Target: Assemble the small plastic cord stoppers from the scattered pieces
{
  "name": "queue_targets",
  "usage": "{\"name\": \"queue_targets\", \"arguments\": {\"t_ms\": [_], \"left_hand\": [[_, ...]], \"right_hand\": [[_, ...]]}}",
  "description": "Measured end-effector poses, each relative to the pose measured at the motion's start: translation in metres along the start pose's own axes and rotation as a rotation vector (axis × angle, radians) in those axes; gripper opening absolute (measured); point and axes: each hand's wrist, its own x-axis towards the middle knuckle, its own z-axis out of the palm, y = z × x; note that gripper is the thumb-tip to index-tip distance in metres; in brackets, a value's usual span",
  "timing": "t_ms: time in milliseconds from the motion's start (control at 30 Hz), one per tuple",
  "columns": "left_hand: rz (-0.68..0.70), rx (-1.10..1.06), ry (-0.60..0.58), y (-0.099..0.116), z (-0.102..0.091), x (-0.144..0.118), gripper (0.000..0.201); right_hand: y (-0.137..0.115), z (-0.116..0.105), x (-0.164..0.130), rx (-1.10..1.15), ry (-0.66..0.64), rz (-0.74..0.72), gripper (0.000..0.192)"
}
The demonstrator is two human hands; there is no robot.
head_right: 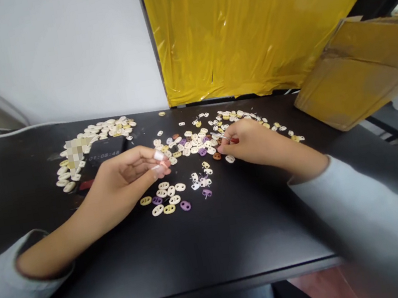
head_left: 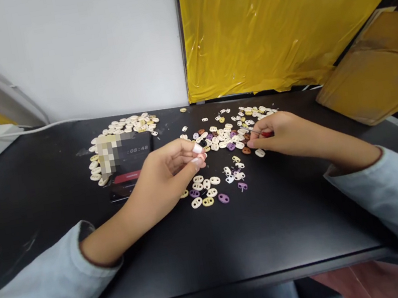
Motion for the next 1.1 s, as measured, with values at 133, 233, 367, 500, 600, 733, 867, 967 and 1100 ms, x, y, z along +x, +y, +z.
{"name": "queue_targets", "arguments": {"t_ms": [133, 233, 367, 500, 600, 733, 867, 967, 1100], "left_hand": [[-0.083, -0.124, -0.004, 0.003, 0.000, 0.001, 0.015], [-0.120, -0.181, -0.028, 0.002, 0.001, 0.002, 0.015], [-0.160, -0.269, -0.058, -0.002, 0.001, 0.002, 0.016], [-0.155, -0.273, -0.111, -0.003, 0.000, 0.001, 0.016], [-0.126, -0.257, -0.148, -0.002, 0.000, 0.000, 0.015], [-0.115, -0.241, -0.144, 0.001, 0.002, -0.001, 0.013], [-0.124, -0.211, -0.131, 0.001, 0.003, -0.001, 0.012], [-0.124, -0.199, -0.128, 0.002, 0.003, 0.001, 0.013], [-0.113, -0.173, -0.104, 0.004, 0.002, 0.001, 0.014]], "right_hand": [[-0.009, 0.000, -0.004, 0.199, 0.070, 0.014, 0.025], [-0.022, 0.006, -0.009, 0.398, 0.057, 0.018, 0.023], [-0.042, 0.020, -0.016, 0.594, -0.044, 0.019, 0.024], [-0.053, 0.029, -0.020, 0.657, -0.067, -0.072, 0.018], [-0.054, 0.030, -0.022, 0.686, -0.037, -0.087, 0.017], [-0.054, 0.027, -0.024, 0.662, -0.011, -0.036, 0.016], [-0.054, 0.027, -0.023, 0.634, -0.001, -0.059, 0.016], [-0.052, 0.030, -0.022, 0.580, 0.004, -0.095, 0.015], [-0.050, 0.032, -0.020, 0.526, 0.010, -0.136, 0.015]]}}
